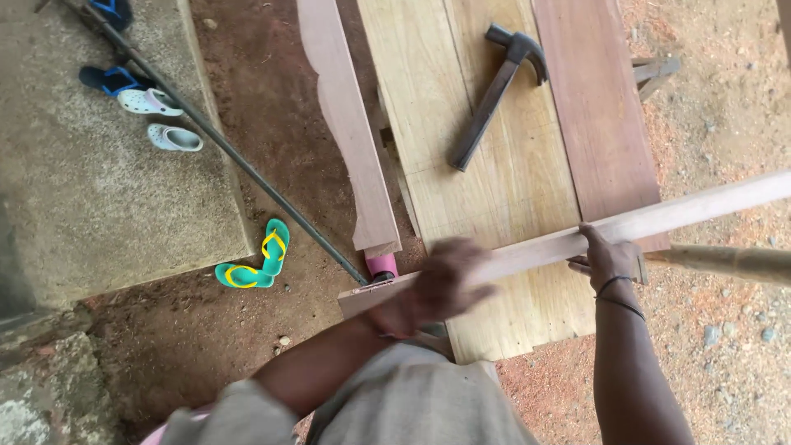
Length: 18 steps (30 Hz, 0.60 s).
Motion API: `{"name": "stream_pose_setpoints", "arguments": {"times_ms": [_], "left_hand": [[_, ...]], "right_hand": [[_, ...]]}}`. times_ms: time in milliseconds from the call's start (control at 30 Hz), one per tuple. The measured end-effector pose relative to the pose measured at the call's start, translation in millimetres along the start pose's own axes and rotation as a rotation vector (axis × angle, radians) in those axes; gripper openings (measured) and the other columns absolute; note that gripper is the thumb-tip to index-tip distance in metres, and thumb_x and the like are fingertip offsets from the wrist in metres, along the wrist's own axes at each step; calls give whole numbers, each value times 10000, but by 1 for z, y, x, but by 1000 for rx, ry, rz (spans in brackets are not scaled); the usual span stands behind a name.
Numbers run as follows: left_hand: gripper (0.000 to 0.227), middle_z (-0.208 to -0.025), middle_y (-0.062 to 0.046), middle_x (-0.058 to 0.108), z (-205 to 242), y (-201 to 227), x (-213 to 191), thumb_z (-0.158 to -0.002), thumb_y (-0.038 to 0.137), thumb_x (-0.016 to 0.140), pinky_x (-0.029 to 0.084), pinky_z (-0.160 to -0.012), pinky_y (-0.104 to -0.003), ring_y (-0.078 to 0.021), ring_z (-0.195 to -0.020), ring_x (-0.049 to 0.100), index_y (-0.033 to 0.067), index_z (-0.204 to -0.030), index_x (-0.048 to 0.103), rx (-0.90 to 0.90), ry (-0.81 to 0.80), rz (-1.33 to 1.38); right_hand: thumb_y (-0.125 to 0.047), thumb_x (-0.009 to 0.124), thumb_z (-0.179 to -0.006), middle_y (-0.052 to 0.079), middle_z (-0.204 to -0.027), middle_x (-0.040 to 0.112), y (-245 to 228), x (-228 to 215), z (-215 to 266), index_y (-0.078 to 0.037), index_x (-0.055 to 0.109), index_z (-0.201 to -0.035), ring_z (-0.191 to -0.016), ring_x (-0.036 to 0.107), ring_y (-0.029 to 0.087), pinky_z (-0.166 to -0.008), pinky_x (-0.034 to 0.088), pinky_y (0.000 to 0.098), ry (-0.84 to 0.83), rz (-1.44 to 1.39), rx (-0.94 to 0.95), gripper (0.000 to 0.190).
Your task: The person applies glue into mortise holes on a wooden rail using a small stick, then fits the rail into a wooden furniture frame and hammers the joints to seat the pieces together. They reposition the frame parts and press the joints by hand while assembling.
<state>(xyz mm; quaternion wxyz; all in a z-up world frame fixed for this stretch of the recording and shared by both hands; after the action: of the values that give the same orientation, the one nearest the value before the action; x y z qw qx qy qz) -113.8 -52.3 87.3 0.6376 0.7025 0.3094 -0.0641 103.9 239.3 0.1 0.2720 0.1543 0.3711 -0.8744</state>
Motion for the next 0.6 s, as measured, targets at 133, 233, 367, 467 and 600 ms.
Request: {"name": "stream_pose_setpoints", "arguments": {"times_ms": [133,233,367,467,600], "left_hand": [[347,-1033,-127,721,54,-25,-109,-826,237,838,533,-890,-432,-300,-963,693,57,-1094,712,-199,291,-144],[331,-1019,-145,718,110,-40,-159,-865,209,821,539,-840,-418,-302,-935,684,27,-1114,705,-402,396,-248],[375,-1034,-135,708,171,-54,-165,-978,313,763,539,-910,-440,-293,-963,680,48,-1239,710,-573,429,-545],[340,-1029,-120,726,201,-55,-133,-957,327,782,536,-872,-415,-294,-972,680,69,-1172,729,-638,408,-562],[391,-1023,-132,714,218,-51,-105,-898,360,812,545,-912,-411,-303,-1010,682,83,-1168,754,-680,420,-633]], "right_hand": [[-276,822,-892,311,-1052,663,-21,3,7,169,475,-1217,-712,733,342,-572,658,402,51,28,-79,652],[-306,799,-905,255,-999,693,-32,7,-8,126,536,-1209,-681,731,313,-534,640,388,4,22,-76,590],[-346,750,-900,172,-857,700,-23,-3,-50,25,608,-1106,-592,703,312,-468,608,422,-19,37,-147,448],[-333,760,-891,167,-790,694,-33,1,-48,23,641,-1048,-558,687,308,-453,586,424,13,42,-136,407],[-321,775,-885,159,-768,688,-34,-4,-53,32,652,-1008,-538,692,278,-453,605,411,6,16,-123,394]]}}
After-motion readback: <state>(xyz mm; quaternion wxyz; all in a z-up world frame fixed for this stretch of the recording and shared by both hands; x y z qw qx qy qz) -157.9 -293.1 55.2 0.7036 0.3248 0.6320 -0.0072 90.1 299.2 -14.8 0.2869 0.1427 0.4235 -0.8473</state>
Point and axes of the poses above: each hand's wrist, its own z-axis away from the middle knuckle, its own x-axis out of the palm, y = z × x, the point moved 1 cm from there along -z, towards the middle knuckle
